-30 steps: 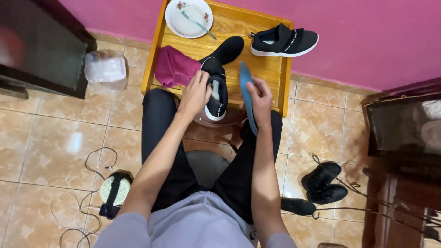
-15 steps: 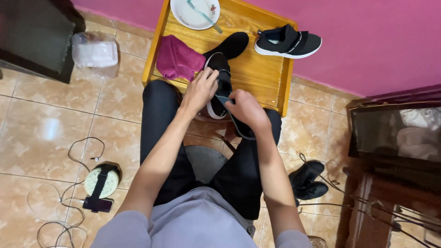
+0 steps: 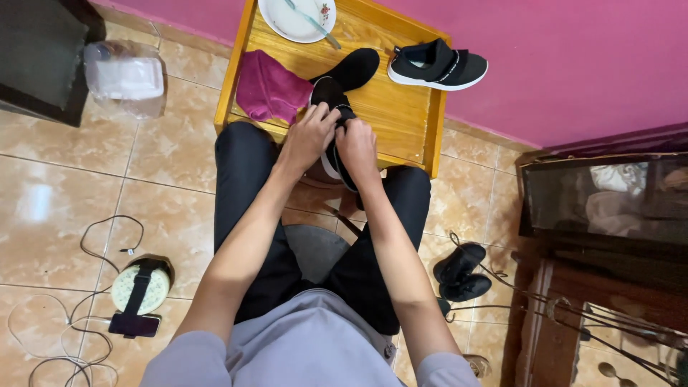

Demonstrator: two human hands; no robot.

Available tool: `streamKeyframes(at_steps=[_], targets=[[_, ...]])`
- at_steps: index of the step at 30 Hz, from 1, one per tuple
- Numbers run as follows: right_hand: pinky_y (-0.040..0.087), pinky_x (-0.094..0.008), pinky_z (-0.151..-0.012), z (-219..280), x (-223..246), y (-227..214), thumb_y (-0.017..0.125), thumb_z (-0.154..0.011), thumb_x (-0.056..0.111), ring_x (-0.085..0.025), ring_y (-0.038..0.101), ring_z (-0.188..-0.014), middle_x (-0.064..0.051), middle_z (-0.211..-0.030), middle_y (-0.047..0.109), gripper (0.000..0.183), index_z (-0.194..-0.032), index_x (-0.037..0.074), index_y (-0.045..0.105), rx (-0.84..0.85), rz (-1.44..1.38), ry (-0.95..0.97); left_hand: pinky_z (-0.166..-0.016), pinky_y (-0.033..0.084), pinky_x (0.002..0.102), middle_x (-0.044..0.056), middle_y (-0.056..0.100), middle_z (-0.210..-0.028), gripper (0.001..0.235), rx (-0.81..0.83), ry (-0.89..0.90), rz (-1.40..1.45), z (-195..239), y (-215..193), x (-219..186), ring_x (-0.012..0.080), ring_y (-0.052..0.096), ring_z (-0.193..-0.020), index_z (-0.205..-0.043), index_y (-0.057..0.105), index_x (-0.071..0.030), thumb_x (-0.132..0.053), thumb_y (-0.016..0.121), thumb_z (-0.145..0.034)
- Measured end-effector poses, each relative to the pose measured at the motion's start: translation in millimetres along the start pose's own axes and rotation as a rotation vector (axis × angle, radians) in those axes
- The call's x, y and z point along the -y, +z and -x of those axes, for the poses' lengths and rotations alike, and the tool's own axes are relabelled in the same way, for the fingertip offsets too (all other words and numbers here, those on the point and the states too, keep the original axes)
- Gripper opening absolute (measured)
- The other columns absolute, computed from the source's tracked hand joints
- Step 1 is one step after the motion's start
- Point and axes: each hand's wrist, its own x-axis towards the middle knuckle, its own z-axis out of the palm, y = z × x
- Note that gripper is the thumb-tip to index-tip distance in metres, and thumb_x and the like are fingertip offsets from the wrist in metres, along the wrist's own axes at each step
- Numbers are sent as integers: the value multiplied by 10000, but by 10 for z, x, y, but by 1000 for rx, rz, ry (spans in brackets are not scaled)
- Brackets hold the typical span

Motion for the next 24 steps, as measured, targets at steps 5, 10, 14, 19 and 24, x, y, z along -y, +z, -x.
streamKeyframes(at_steps=[5,10,14,19,24], targets=[[552,-586,-925,105,41,-262,596,-914,350,-458,675,-1104,-233,-1088,728,350,-1131,99,708,230,-91,28,-608,630,332,-33,480,-994,133,39,-29,-39,16,-37,-64,173,564,-999,-1003,529,-235,-192,628,-924],[432,-586,-1145,448,238,-754,722,-859,300,-498,484,-1371,-281,-1483,453,606,-1378,75,505,491,-156,-57,-622,627,322,-48,458,-1038,136,32,-58,-20,21,-122,-77,162,547,-1030,-989,496,-214,-156,610,-940],[480,-600,-1012,638,173,-725,648,-891,262,-497,605,-1181,-259,-1187,623,338,-1164,125,504,296,-146,-72,-668,624,316,-48,475,-1051,146,4,-63,33,78,100,-55,170,562,-1033,-953,499,-234,-169,623,-912],[530,-625,-847,714,225,-588,559,-908,80,-539,682,-961,-278,-940,695,185,-1072,91,473,77,-108,-104,-701,613,284,-63,482,-1070,126,-4,12,38,90,140,-95,155,577,-1050,-958,516,-240,-191,626,-924],[512,-600,-808,464,170,-374,603,-861,67,-511,702,-916,-240,-860,722,275,-1046,146,416,-121,-329,-33,-724,599,264,-76,488,-1068,145,-6,35,21,132,318,-31,142,549,-1040,-938,547,-259,-186,664,-892]])
